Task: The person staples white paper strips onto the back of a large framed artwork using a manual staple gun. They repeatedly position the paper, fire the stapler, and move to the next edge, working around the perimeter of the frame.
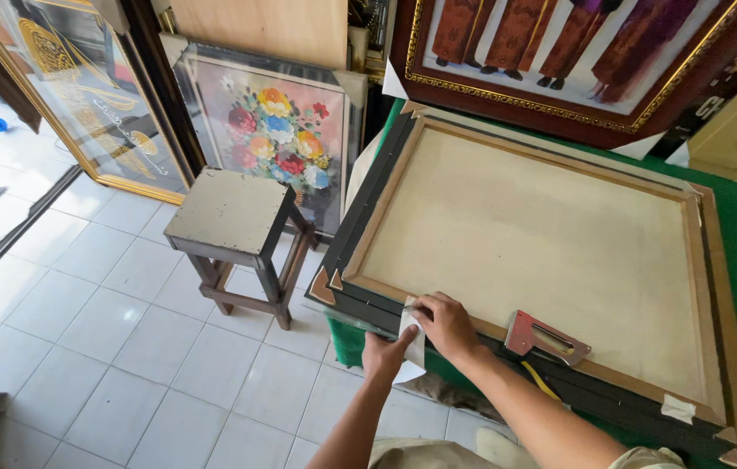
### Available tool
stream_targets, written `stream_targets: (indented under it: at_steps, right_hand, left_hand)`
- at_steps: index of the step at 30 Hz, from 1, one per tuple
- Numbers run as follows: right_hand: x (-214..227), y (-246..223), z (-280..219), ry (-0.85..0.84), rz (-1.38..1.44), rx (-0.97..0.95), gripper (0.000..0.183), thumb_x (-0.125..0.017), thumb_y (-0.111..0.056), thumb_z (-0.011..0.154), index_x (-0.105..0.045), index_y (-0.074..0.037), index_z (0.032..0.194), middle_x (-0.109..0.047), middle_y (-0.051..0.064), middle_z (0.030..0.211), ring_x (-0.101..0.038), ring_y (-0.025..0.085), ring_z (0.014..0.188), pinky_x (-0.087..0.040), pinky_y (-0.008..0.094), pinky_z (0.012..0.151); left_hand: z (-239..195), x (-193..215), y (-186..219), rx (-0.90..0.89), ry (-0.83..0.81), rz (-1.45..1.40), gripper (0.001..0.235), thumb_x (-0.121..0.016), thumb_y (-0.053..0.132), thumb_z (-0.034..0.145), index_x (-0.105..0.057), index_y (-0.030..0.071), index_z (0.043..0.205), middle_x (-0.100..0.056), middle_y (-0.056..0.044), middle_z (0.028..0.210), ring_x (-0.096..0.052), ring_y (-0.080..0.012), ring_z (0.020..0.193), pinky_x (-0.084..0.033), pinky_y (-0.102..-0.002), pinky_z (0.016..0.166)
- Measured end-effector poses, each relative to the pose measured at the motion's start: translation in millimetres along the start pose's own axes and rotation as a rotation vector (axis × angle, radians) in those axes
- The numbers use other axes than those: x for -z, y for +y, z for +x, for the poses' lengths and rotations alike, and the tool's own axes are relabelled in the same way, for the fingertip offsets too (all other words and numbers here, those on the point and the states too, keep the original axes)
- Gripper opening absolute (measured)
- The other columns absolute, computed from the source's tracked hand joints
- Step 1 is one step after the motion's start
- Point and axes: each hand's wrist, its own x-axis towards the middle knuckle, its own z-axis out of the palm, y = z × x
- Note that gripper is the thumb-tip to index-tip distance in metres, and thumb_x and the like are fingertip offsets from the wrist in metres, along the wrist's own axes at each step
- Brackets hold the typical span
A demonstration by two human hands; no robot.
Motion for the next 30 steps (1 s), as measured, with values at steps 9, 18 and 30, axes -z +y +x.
stream_targets:
  at_steps: [9,18,30]
  right_hand:
    - [1.6,-9.0,-1.6,-0.087,-0.126,0.030,0.008,-0.080,-0.029,0.101,-0.080,-0.025,0.107,-0.073,0.008,0.097,-0.081,0.034,0.101,-0.068,0.046,0.086]
    - [-4.1,-1.9,5.0,-0.182,-0.250,0.052,0.008,-0.073,-0.033,0.106,-0.078,-0.027,0.108,-0.071,0.005,0.099,-0.080,0.033,0.101,-0.068,0.046,0.088]
    - [20.4,32.2,-21.5,-0.286,-0.295,0.060,0.012,-0.072,-0.020,0.104,-0.080,-0.020,0.114,-0.073,0.012,0.100,-0.080,0.037,0.098,-0.067,0.046,0.082]
  left_hand:
    - [1.8,17.5,-2.0,-0.254,-0.123,0.006,0.076,-0.102,0.052,0.077,-0.070,0.007,0.129,-0.081,-0.021,0.131,-0.069,-0.0412,0.139,-0.056,-0.055,0.117]
    - [30.2,6.6,-20.0,-0.295,-0.103,0.024,0.076,-0.101,0.053,0.080,-0.066,0.006,0.128,-0.081,-0.023,0.130,-0.069,-0.0423,0.139,-0.056,-0.058,0.116]
    - [44.9,6.0,-29.4,-0.319,-0.102,-0.010,0.070,-0.101,0.051,0.077,-0.069,0.005,0.119,-0.083,-0.022,0.120,-0.074,-0.0421,0.132,-0.057,-0.058,0.106]
